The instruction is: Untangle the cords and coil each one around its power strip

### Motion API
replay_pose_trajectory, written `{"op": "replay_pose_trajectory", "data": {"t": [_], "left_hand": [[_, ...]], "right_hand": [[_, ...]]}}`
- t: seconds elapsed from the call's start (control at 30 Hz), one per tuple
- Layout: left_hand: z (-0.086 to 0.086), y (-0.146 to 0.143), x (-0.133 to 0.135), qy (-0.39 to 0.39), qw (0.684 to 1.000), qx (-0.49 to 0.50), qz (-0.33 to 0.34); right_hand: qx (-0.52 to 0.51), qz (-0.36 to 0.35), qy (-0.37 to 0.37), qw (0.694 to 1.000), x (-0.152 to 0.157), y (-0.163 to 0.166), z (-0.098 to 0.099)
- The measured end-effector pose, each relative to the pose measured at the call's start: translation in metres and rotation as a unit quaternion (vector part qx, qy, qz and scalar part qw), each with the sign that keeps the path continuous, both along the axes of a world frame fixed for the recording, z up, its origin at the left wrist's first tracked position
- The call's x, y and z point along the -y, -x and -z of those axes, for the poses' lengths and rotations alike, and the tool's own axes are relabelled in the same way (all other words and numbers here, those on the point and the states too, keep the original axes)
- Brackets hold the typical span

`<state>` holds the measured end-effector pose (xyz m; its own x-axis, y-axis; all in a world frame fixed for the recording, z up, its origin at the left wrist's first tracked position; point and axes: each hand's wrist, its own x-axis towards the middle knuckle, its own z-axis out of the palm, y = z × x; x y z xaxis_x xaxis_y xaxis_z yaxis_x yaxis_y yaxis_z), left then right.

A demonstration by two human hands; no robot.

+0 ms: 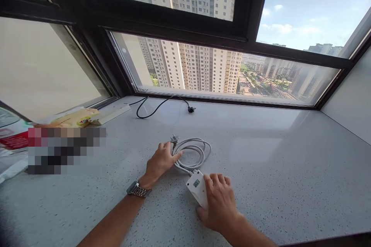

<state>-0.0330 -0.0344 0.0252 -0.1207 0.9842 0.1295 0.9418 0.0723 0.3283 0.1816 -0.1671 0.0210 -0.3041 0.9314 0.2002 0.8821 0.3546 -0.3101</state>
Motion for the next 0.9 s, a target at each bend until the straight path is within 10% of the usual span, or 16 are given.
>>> {"op": "replay_pose_trajectory", "data": {"t": [0.47,0.67,0.9], "left_hand": [[0.026,0.005,-0.01,-0.073,0.973,0.123,0.184],[0.027,-0.001,-0.008,-0.095,0.97,0.134,0.179],[0.032,-0.007,-0.007,-0.114,0.972,0.118,0.17]], "right_hand": [[0.143,-0.16,-0.112,0.97,-0.063,-0.041,-0.062],[0.129,-0.102,-0.034,0.986,-0.109,-0.041,-0.038],[0.071,-0.044,-0.09,0.992,-0.071,0.001,-0.011]]}}
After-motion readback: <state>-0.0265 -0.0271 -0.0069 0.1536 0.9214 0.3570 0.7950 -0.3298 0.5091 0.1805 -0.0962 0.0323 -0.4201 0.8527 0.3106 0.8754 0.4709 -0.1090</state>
